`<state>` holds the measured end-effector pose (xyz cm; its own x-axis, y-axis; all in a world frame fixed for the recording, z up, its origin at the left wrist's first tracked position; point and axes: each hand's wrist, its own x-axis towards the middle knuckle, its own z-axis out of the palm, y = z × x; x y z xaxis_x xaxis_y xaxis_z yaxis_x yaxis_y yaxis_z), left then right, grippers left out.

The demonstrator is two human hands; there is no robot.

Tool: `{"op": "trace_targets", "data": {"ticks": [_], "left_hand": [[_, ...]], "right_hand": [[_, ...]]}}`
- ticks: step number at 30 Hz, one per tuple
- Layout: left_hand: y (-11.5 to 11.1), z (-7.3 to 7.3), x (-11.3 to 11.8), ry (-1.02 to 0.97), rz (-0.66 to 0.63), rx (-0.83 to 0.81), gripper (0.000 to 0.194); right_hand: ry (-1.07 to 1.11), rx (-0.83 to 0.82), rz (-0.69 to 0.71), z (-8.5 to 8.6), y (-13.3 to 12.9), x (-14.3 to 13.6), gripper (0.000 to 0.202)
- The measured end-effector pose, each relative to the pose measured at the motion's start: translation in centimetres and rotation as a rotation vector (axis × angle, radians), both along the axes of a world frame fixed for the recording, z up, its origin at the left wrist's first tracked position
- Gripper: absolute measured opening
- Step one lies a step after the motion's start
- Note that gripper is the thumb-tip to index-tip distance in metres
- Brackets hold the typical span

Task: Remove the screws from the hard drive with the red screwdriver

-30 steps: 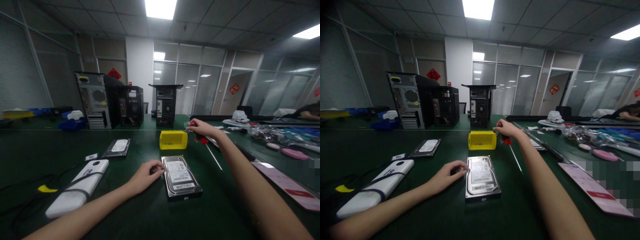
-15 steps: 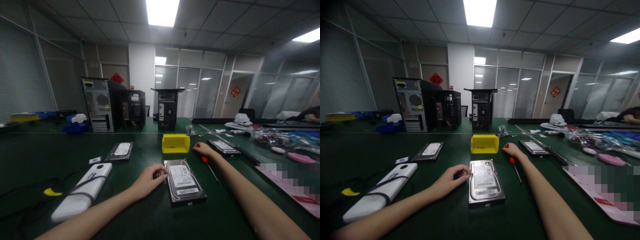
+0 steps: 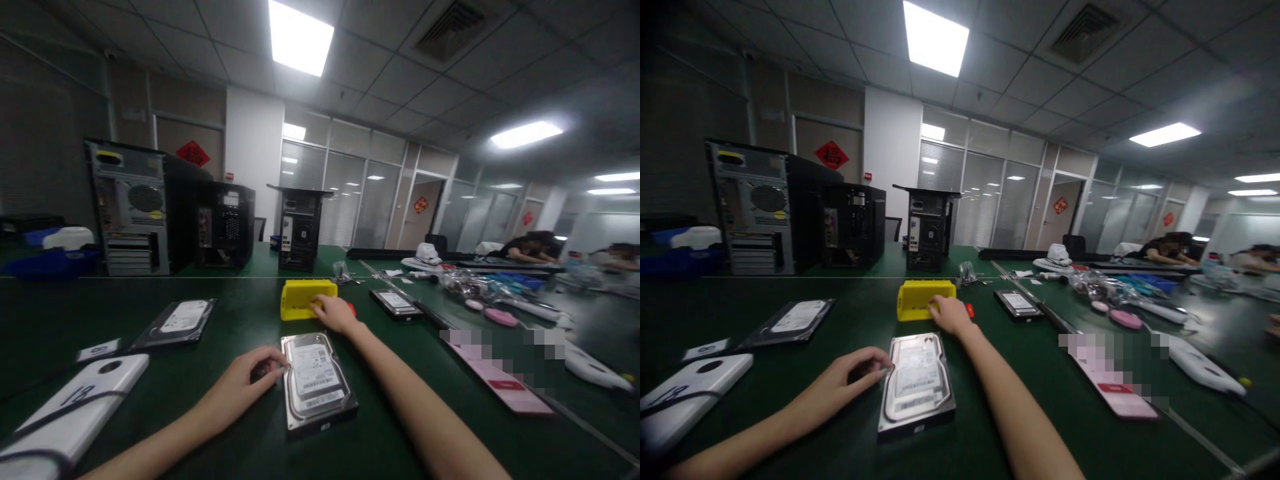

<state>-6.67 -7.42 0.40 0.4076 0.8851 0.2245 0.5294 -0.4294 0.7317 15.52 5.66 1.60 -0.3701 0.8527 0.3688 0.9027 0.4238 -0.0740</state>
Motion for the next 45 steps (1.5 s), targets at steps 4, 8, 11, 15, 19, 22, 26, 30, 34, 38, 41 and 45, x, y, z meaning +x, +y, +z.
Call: {"op": "trace_targets", "data": {"ticks": [4,8,11,15,19,22,26,30,34,38,41,45], "left_hand": [[0.7,-0.5,-0.3,0.024,0.002,-0.006,0.029],[0.9,-0.7,-0.5,0.037,-0.011,0.009,0.030],[0.9,-0.7,-0.4,0.048,-0.004,0.014,0.030],[1.0,-0.8,-0.4,0.043,-0.001,0.008,0.032],[1.1,-1.0,-0.4,0.037,0.004,0.012,0.032],[1.0,-0.9,-0.4,0.043,0.006,0.008,0.032],[1.0,-0.9,-0.4,0.043,-0.002,0.007,0.033],[1.2,-1.1,-0.5,0.037,0.003,-0.001,0.033],[1.5,-1.4,-0.7,0.039,0.002,-0.007,0.034],[1.5,-1.4,-0.6,0.031,-0.003,-0.005,0.033],[1.0,-0.9,-0.4,0.024,-0.003,0.004,0.031],[0.2,-0.3,0.1,0.007,0.023,0.040,0.026]], "right_hand": [[-0.040,-0.019,-0.034,-1.7,0.2,-1.0,0.041],[-0.042,-0.029,-0.073,-2.4,0.2,-0.9,0.041],[-0.046,-0.040,-0.108,-2.6,0.4,-1.1,0.040],[-0.067,-0.063,-0.128,-2.7,0.6,-1.4,0.037],[-0.082,-0.082,-0.131,-2.5,0.6,-1.6,0.034],[-0.089,-0.088,-0.135,-2.4,0.6,-1.7,0.032],[-0.102,-0.095,-0.132,-2.4,0.6,-1.7,0.030],[-0.117,-0.100,-0.132,-2.5,0.6,-1.7,0.029],[-0.140,-0.099,-0.145,-2.4,0.8,-1.8,0.030],[-0.168,-0.115,-0.144,-2.2,0.9,-1.9,0.028],[-0.169,-0.114,-0.130,-2.2,0.6,-1.9,0.029],[-0.148,-0.083,-0.117,-2.3,0.3,-1.8,0.033]]}}
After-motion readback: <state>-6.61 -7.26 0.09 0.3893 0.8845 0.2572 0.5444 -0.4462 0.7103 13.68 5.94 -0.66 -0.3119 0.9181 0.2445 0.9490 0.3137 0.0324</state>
